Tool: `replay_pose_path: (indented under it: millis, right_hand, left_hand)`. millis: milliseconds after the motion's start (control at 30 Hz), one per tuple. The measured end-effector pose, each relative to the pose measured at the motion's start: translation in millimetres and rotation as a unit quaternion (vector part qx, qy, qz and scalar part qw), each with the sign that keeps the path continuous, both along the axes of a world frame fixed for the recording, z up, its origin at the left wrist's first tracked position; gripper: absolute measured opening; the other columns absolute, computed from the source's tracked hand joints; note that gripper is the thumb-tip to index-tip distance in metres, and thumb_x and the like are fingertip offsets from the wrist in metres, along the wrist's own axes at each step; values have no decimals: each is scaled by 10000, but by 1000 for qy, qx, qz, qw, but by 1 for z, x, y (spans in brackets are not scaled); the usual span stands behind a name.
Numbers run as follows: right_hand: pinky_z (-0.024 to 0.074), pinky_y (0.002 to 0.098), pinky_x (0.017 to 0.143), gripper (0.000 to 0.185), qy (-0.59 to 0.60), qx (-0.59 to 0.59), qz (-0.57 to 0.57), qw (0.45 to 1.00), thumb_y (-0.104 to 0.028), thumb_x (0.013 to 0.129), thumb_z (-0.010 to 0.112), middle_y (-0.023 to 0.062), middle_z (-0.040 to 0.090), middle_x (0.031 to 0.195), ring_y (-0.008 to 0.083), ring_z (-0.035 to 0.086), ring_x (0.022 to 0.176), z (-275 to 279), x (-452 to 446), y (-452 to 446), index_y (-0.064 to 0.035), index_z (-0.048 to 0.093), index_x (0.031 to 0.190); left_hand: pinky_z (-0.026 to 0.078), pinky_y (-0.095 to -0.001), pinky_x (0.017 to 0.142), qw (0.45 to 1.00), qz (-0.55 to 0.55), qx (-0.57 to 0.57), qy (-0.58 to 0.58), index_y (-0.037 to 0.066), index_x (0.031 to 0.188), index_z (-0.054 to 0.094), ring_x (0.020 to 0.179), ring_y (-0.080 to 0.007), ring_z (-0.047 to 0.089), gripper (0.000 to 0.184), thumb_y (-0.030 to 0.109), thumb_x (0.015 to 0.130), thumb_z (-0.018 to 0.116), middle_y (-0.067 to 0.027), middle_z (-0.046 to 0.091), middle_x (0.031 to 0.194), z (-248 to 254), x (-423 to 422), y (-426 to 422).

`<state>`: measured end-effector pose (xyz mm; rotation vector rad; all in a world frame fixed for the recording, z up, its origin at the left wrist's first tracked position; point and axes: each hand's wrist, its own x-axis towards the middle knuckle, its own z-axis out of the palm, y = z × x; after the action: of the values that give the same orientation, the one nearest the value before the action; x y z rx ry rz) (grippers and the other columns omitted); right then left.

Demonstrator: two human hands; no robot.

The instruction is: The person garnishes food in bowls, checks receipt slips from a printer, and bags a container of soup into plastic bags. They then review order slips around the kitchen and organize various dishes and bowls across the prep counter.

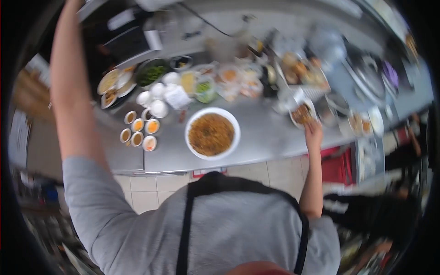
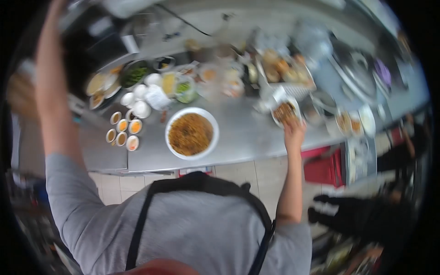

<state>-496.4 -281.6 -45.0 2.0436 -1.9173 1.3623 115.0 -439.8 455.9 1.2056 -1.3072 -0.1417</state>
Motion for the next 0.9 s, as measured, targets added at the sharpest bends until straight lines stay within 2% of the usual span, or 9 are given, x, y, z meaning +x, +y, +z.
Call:
replay_pose_path:
  millis: [133,233,367,433,567,700,767,833,900]
  right_hand:
    - [445,356,738,203,-122,113,-38,985,-96,720,606,142,588,871,284,579,790,6,-22,28,-19,606,908]
    - [467,346,663,227,-53,127,-100,986,-110,716,609,149,588,883,279,596,739,-10,-65,48,-31,611,929]
    - [462,364,702,225,-46,203,-155,966,-127,714,606,161,585,925,296,591,774,-34,-119,55,-36,620,919]
    - [460,359,713,252,-16,181,-144,973,-125,701,618,173,585,928,302,589,791,-62,-141,32,-34,616,936]
    - [455,401,733,253,0,109,-55,993,-122,702,600,176,582,941,351,573,813,-61,-123,-2,-3,591,925]
    - [470,413,676,275,33,181,-67,981,-120,707,588,178,602,836,334,589,742,-154,-135,-27,-1,554,953]
    - [484,390,614,205,15,190,84,978,-116,702,579,170,599,690,313,597,685,-116,-144,0,-20,592,882]
    - [473,353,566,111,38,439,196,876,-64,656,558,136,597,627,242,592,566,-63,-159,25,-36,621,743]
    - [453,304,523,195,-44,346,265,899,-63,651,565,115,599,612,159,558,518,-99,-195,41,-74,656,823]
  left_hand:
    - [436,-278,688,935,103,-155,-302,48,988,584,829,-171,555,203,77,793,534,-86,593,882,-66,-61,32]
    - [416,-262,835,898,93,-185,-388,71,1088,571,984,-169,547,270,108,823,537,-82,603,1006,-142,-122,68]
    - [427,-239,738,965,-161,121,-166,87,961,623,855,-102,547,196,172,786,605,-36,608,931,-296,-237,108]
    - [430,-235,659,915,-259,224,-216,70,944,623,698,-108,544,191,186,794,595,-29,611,846,-398,-287,93]
    - [488,-297,750,719,-427,534,131,-35,1132,469,850,-208,583,383,161,816,557,-142,563,995,-515,-421,98]
    - [483,-345,805,646,-398,563,327,-43,1161,393,934,-282,559,373,93,832,503,-196,499,1078,-573,-507,83]
    - [488,-367,804,633,-378,555,386,-43,1163,377,947,-303,553,364,52,827,481,-212,485,1087,-597,-533,73]
    - [500,-397,784,667,-292,531,434,-31,1144,400,936,-297,561,359,-8,789,447,-199,510,1063,-618,-551,60]
    - [519,-398,736,683,-308,513,418,-17,1148,405,898,-284,580,407,-24,743,441,-176,539,1033,-624,-555,59]
